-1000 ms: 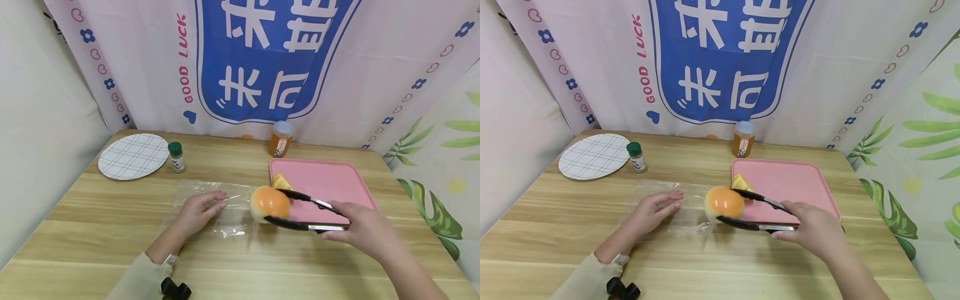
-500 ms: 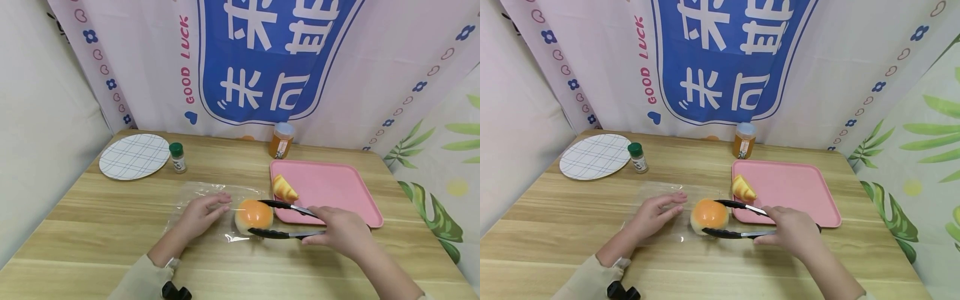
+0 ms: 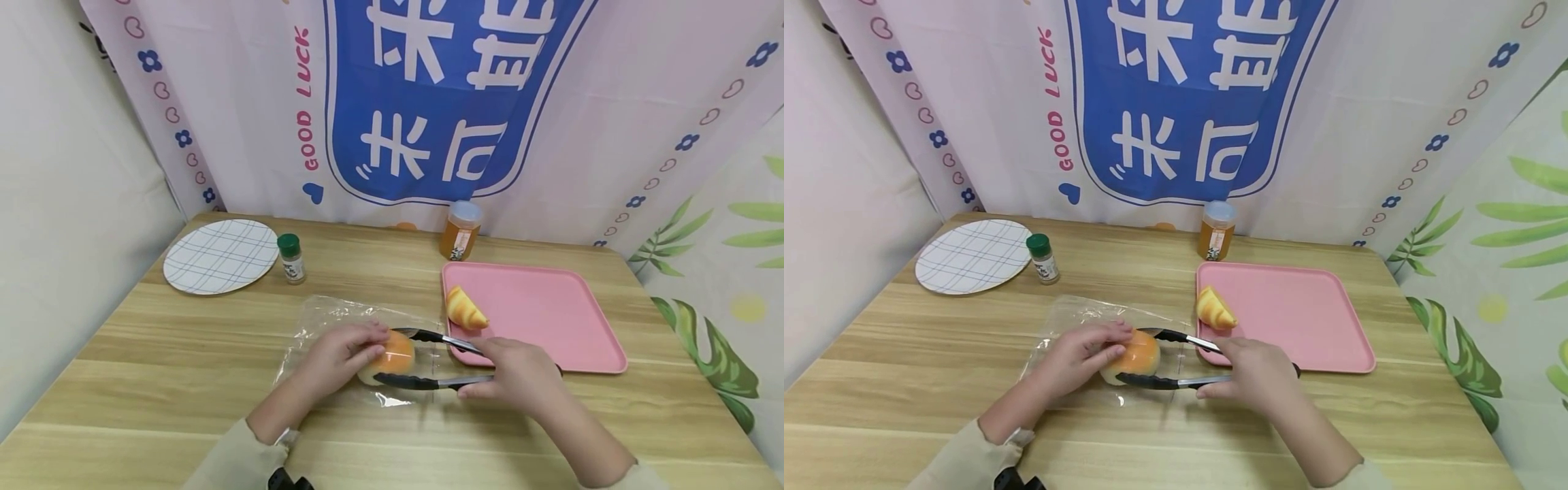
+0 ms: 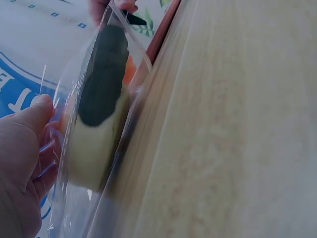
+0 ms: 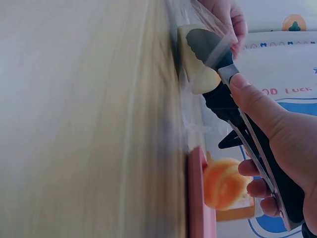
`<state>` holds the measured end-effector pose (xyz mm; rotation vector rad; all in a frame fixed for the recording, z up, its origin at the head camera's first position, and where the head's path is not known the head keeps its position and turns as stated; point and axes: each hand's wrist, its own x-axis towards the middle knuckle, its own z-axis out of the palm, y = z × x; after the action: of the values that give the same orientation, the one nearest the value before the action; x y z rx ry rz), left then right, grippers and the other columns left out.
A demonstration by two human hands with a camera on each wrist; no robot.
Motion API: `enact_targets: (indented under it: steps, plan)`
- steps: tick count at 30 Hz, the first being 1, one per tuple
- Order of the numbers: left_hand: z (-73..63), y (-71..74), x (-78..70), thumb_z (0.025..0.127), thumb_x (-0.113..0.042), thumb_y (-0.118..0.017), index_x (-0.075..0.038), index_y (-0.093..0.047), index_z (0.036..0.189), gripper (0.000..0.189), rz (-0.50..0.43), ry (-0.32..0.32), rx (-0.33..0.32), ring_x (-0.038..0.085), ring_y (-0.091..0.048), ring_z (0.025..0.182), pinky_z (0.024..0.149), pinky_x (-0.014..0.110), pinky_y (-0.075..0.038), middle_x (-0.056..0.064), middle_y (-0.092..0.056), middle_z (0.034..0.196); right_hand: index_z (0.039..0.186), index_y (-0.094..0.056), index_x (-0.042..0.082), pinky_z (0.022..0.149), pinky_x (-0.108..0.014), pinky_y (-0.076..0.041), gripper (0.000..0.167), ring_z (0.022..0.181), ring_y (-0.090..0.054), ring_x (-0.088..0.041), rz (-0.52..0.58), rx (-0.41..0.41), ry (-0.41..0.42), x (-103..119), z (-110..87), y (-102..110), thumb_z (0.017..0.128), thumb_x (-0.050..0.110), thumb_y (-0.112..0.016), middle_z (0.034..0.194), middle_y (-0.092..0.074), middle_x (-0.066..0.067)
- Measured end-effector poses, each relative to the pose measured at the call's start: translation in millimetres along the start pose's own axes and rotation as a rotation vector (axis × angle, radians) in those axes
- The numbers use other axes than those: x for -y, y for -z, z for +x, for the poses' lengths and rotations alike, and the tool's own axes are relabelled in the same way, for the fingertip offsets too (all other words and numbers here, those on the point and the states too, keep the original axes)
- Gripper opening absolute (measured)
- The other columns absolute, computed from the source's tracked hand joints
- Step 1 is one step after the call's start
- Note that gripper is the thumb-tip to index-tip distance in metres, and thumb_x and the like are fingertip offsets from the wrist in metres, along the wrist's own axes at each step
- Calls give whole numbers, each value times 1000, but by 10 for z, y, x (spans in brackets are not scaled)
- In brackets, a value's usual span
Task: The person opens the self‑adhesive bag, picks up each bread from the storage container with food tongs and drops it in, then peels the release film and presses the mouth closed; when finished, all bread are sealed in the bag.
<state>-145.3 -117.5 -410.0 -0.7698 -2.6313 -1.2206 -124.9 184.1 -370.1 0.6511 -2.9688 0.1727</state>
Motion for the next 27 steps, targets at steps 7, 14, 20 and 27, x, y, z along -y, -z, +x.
enact_targets:
  steps: [7,14,20,27]
  plan:
    - [-3,-5,-34,89,-21,-70,-14,-73,109,22,27,-29,-13,23,-62,123,107,43,-48,2,-71,119,127,-64,22,75,-43,-58,82,106,-69,-24,23,4,-27,107,54,-100,61,67,-80,121,-71,-2]
    - [69,53,-101,90,-19,-69,-12,-74,107,19,69,-123,-46,23,-66,115,101,41,-53,4,-73,115,127,-65,19,72,-41,-59,84,101,-70,-23,-21,-70,16,127,31,-163,59,67,-80,117,-72,-1]
    - [195,157,-237,93,-20,-66,-12,-73,111,21,200,-201,29,20,-69,108,98,39,-56,3,-74,113,127,-65,18,73,-40,-59,85,100,-71,-21,-46,-110,45,136,14,-162,59,67,-79,115,-72,0]
    - [234,207,-301,94,-19,-65,-12,-73,110,20,236,-197,81,20,-70,107,95,38,-57,3,-74,112,122,-68,20,74,-40,-59,79,98,-71,-21,36,-90,15,101,21,-180,58,64,-82,112,-73,1]
